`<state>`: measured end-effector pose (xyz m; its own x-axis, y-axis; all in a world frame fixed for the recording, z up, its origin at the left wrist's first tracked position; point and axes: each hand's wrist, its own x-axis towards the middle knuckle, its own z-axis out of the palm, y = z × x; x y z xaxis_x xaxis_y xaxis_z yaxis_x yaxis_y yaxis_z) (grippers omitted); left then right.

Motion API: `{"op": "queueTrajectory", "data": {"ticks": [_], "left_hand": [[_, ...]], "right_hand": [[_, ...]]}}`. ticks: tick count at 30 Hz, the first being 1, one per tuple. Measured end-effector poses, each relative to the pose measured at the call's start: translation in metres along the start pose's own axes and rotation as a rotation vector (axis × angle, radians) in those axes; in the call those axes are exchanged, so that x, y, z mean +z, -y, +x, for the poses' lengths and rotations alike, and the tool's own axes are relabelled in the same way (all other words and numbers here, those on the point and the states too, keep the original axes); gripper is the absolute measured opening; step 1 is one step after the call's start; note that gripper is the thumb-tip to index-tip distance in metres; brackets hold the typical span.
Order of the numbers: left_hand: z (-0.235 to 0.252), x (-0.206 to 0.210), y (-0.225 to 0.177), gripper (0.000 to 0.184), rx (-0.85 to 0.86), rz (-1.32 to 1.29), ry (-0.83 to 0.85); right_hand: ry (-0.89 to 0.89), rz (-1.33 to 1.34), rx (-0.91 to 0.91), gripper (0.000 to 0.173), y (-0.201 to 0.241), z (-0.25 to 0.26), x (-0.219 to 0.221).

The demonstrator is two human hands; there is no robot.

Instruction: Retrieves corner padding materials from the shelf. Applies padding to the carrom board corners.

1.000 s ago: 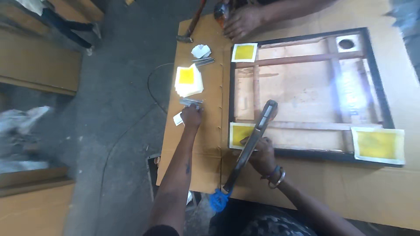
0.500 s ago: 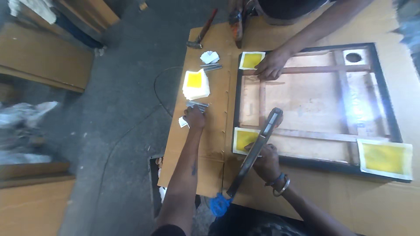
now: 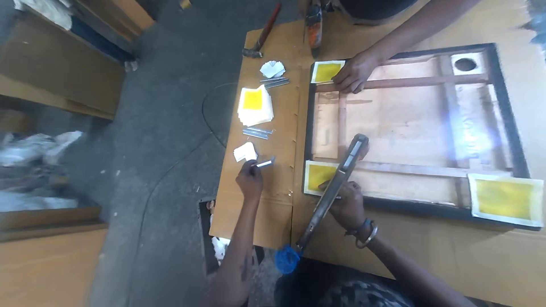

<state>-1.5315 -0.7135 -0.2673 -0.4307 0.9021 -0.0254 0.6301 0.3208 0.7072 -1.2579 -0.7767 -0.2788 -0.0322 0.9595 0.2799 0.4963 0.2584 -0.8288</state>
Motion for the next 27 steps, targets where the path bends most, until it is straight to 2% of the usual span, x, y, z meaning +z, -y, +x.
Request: {"op": "queueTrajectory", "data": {"ticks": [2, 4, 5, 7, 9, 11, 13, 16, 18, 20, 23, 25, 27], "left_hand": [[-0.013, 0.005, 0.015, 0.018, -0.218, -0.193, 0.029], [-0.019, 0.003, 0.018, 0.019, -0.286, -0.080, 0.098], [-0.023, -0.001, 0.015, 0.021, -0.248, 0.037, 0.130], [-0.030, -0.007, 0.010, 0.021, -0.067, 0.237, 0.147], [-0.033, -0.006, 0.020, 0.024, 0.135, 0.281, 0.136], [-0.031, -0.001, 0.032, 0.020, 0.269, 0.265, 0.133], [-0.029, 0.003, 0.035, 0.012, 0.290, 0.297, 0.136], [-0.026, -0.009, 0.025, 0.017, 0.214, 0.376, 0.223], [-0.033, -0.020, -0.003, 0.018, 0.206, 0.291, 0.225], [-0.046, -0.030, -0.060, 0.016, 0.242, 0.144, 0.218], [-0.077, -0.027, -0.142, 0.014, 0.429, -0.049, 0.313], [-0.081, -0.009, -0.178, 0.014, 0.493, -0.018, 0.405], [-0.079, 0.006, -0.200, 0.011, 0.409, 0.119, 0.513]], "right_hand": [[0.002, -0.002, -0.009, 0.021, 0.001, 0.001, 0.000], [0.002, -0.003, -0.009, 0.022, 0.002, 0.002, 0.000], [0.009, -0.002, -0.002, 0.023, 0.003, 0.003, 0.000], [0.022, 0.001, 0.016, 0.024, 0.003, 0.002, -0.001], [0.030, 0.000, 0.017, 0.025, 0.003, 0.002, -0.002], [0.026, -0.003, 0.010, 0.024, 0.001, 0.001, -0.002], [0.017, -0.007, 0.000, 0.023, 0.000, 0.000, -0.003], [0.019, 0.000, 0.011, 0.024, 0.005, 0.000, -0.002], [0.024, -0.007, 0.020, 0.024, 0.006, -0.001, -0.005], [0.009, -0.006, 0.028, 0.023, 0.003, 0.002, -0.005], [0.003, -0.013, 0.025, 0.023, 0.001, -0.001, 0.001], [-0.020, -0.026, 0.000, 0.022, -0.001, 0.001, 0.005], [-0.041, -0.044, -0.022, 0.017, -0.004, -0.002, 0.007]]}}
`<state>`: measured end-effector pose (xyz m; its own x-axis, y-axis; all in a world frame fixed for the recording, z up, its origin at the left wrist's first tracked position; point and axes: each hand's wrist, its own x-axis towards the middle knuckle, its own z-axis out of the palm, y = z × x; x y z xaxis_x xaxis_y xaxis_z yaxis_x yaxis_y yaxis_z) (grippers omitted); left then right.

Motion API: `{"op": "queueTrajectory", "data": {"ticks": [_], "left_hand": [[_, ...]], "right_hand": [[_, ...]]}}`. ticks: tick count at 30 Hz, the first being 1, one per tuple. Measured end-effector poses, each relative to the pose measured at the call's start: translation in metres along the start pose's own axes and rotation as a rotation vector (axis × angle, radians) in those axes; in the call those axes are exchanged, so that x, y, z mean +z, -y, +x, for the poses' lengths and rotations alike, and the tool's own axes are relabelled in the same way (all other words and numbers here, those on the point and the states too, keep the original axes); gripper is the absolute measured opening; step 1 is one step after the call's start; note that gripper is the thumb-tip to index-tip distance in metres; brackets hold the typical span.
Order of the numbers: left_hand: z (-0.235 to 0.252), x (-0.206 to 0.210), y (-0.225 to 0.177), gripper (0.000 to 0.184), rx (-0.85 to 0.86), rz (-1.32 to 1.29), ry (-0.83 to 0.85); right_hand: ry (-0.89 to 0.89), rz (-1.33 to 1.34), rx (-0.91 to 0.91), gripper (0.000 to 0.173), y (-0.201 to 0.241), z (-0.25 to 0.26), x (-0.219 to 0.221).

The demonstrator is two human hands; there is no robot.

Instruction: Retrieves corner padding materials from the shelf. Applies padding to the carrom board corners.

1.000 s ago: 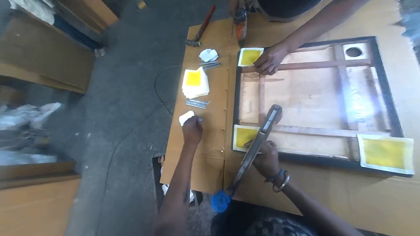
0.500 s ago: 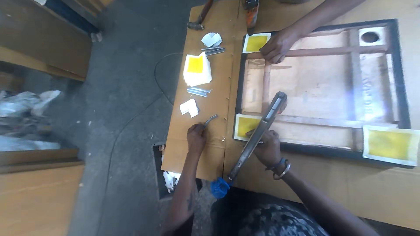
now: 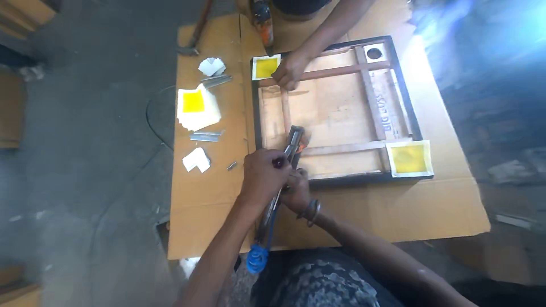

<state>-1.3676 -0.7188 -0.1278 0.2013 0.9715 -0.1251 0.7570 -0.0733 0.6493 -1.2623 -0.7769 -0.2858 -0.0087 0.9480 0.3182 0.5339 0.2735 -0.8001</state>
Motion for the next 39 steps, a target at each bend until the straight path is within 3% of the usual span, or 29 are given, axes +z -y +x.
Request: {"op": "queueTrajectory", "data": {"ticks": [4, 7, 12, 15, 17, 20, 21, 24, 28, 32, 34, 35, 37, 39], "left_hand": [[-0.019, -0.012, -0.016, 0.002, -0.106, 0.108, 0.149], [-0.031, -0.012, -0.011, 0.007, -0.186, 0.159, 0.211], [-0.027, -0.001, -0.011, 0.004, -0.080, 0.112, 0.092], [-0.026, 0.006, 0.005, 0.026, 0.044, 0.041, -0.083], [-0.050, -0.003, 0.029, 0.038, 0.111, 0.034, -0.145], [-0.131, -0.021, 0.070, 0.059, 0.046, 0.032, 0.073], [-0.157, -0.020, 0.079, 0.058, 0.030, -0.049, 0.097], [-0.196, 0.011, 0.087, 0.054, 0.054, -0.372, -0.174], [-0.141, 0.044, 0.071, 0.064, 0.208, -0.069, -0.573], [-0.064, 0.070, 0.054, 0.077, 0.278, 0.076, -0.673], [-0.046, 0.069, 0.046, 0.073, 0.324, -0.005, -0.637], [-0.046, 0.059, 0.043, 0.071, 0.318, -0.123, -0.539], [-0.060, 0.033, 0.051, 0.064, 0.148, -0.518, -0.278], [-0.076, 0.017, 0.084, 0.064, -0.147, -0.791, -0.191]], "right_hand": [[-0.015, 0.024, -0.019, 0.011, -0.001, -0.002, -0.002], [-0.020, 0.022, 0.006, 0.012, -0.001, -0.001, 0.001], [-0.015, 0.031, 0.015, 0.018, 0.002, 0.002, -0.002], [-0.011, 0.046, 0.016, 0.022, 0.006, 0.000, -0.005], [0.000, 0.054, 0.011, 0.020, 0.010, 0.002, -0.011], [0.068, 0.097, 0.070, 0.030, 0.021, 0.009, -0.027], [0.085, 0.104, 0.089, 0.033, 0.025, 0.012, -0.030], [0.100, 0.098, 0.113, 0.030, 0.032, 0.015, -0.032], [0.128, 0.053, 0.093, 0.024, 0.038, 0.014, -0.027], [0.160, 0.110, 0.075, 0.009, 0.032, 0.006, -0.033], [0.137, 0.232, 0.178, 0.010, 0.030, 0.013, -0.032], [0.142, 0.298, 0.240, 0.010, 0.032, 0.018, -0.032], [0.173, 0.273, 0.170, 0.017, 0.043, 0.021, -0.034], [0.233, 0.349, 0.059, 0.029, 0.059, 0.013, -0.031]]}}
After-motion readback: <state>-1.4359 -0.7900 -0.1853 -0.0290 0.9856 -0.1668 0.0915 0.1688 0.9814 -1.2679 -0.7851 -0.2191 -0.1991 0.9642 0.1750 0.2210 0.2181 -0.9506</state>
